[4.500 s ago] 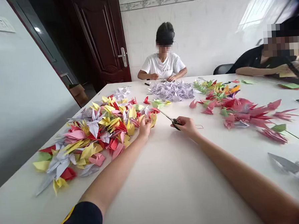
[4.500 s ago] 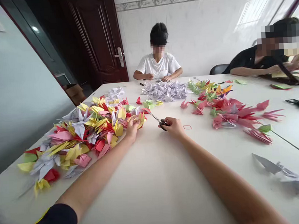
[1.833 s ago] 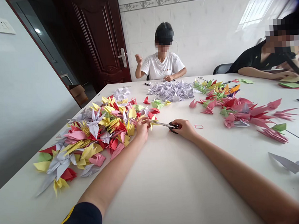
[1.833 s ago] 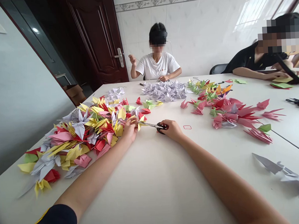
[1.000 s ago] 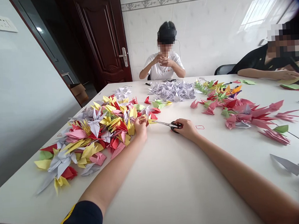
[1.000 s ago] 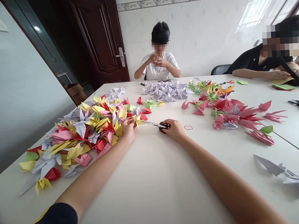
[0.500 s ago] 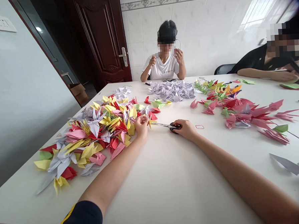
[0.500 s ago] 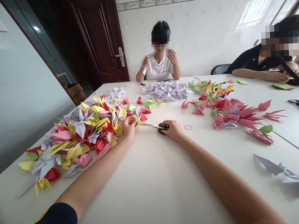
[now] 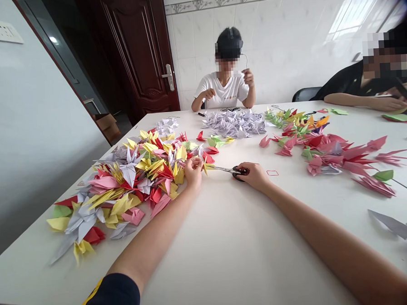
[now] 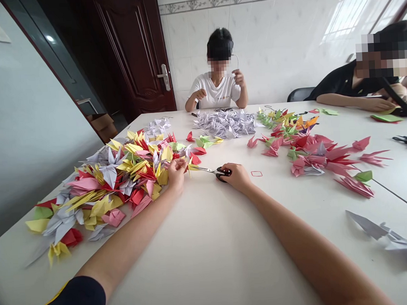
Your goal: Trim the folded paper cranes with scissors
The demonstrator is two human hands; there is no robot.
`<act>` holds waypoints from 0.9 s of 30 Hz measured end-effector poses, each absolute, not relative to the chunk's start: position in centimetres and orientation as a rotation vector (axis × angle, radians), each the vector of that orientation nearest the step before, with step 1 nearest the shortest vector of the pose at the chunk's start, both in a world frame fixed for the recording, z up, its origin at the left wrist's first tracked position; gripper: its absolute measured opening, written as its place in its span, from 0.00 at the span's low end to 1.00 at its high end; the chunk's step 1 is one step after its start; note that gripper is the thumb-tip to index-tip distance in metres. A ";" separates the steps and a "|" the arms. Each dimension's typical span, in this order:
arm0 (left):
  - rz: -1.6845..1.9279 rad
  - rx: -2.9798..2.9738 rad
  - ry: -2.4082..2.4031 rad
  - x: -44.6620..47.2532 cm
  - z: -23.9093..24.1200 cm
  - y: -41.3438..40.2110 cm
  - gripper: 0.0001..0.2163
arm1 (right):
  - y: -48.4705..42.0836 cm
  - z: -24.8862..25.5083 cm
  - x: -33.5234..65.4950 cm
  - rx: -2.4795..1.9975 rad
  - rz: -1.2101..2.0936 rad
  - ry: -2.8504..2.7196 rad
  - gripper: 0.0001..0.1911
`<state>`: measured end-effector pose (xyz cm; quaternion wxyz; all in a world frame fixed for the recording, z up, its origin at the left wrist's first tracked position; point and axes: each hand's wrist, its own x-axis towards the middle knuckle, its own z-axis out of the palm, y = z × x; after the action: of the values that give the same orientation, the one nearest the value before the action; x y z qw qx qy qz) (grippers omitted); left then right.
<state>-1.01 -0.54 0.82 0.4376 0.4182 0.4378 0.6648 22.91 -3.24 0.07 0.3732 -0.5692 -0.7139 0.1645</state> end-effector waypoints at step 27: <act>1.672 0.773 1.005 -0.9 0.9 -0.6 0.11 | -3.5 0.1 22.6 -1.458 0.342 -1.852 0.09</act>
<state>-0.93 -0.56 0.89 0.4984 0.3194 0.4153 0.6907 22.62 -3.50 0.13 0.3709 -0.5687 -0.7220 0.1335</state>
